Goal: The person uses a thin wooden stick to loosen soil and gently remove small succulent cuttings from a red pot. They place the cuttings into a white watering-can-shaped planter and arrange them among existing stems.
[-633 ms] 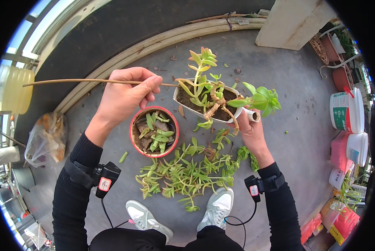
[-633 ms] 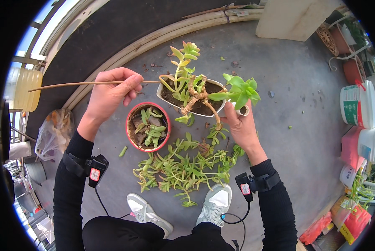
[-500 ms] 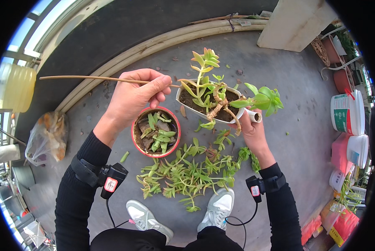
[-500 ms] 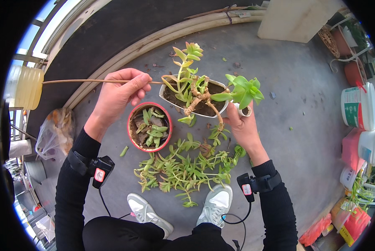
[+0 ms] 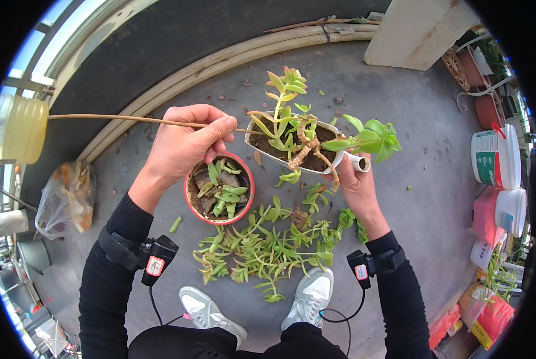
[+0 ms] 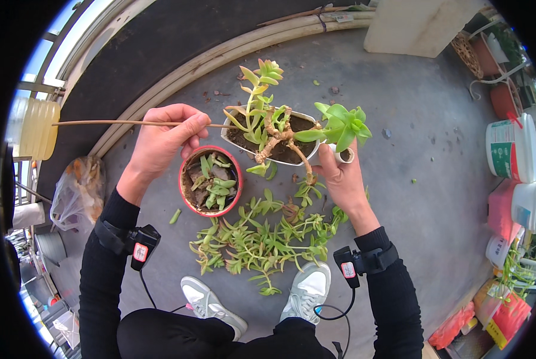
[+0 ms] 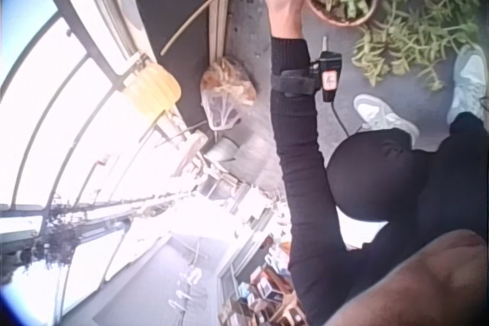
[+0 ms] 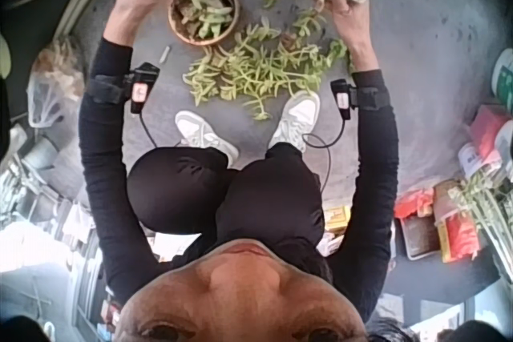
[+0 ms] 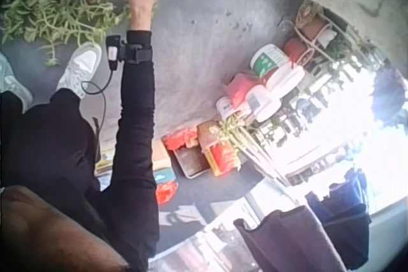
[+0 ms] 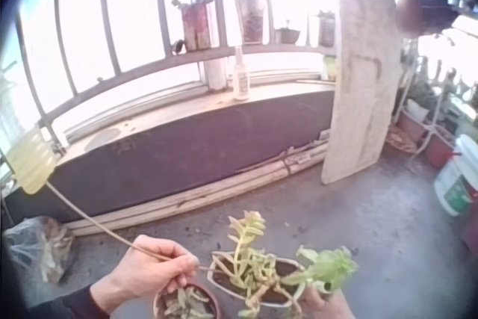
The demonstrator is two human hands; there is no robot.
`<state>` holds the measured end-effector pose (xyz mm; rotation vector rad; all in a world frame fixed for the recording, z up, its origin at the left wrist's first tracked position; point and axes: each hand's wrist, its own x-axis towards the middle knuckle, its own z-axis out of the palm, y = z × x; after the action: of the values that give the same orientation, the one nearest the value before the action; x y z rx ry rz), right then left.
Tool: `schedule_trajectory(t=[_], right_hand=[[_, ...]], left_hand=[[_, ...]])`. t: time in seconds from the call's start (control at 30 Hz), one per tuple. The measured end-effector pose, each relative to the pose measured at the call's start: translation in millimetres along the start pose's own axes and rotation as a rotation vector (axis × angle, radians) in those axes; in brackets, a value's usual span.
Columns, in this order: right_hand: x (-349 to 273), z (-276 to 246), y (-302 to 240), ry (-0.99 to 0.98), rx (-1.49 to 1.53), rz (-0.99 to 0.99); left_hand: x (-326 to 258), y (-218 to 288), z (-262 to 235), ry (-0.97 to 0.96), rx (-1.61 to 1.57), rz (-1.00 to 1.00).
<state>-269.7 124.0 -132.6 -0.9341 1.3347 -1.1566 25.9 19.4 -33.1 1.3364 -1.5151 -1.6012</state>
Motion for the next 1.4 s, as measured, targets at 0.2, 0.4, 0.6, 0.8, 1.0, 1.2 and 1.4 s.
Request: schedule_trajectory(t=[0.2,0.4,0.6,0.8,1.0,1.2,1.4], right_hand=[[0.8,0.3,-2.8,-0.027,-0.013,0.008],[0.4,0.2,0.1,-0.012,-0.019,0.005],[0.1,2.3,0.2,0.008,0.014,0.014],[-5.3,5.7,-0.5,-0.004,0.040,-0.008],[-5.4,5.5,4.5,-0.023,0.077,0.010],[-12.8,18.4,9.0,0.090,0.129,-0.015],[-12.8,22.2,8.2,0.146,0.088,-0.037]], left_hand=[[-5.2,7.1,-11.5,-0.007,0.040,0.032],[-5.8,11.7,17.9,-0.158,-0.010,0.008],[-5.6,11.4,29.8,-0.095,0.026,-0.007],[-4.6,11.2,9.8,-0.043,0.102,0.037],[-3.7,18.4,0.3,0.074,0.128,0.042],[-23.5,13.3,32.7,0.077,0.521,0.459],[-34.1,16.5,59.2,-0.029,0.551,0.620]])
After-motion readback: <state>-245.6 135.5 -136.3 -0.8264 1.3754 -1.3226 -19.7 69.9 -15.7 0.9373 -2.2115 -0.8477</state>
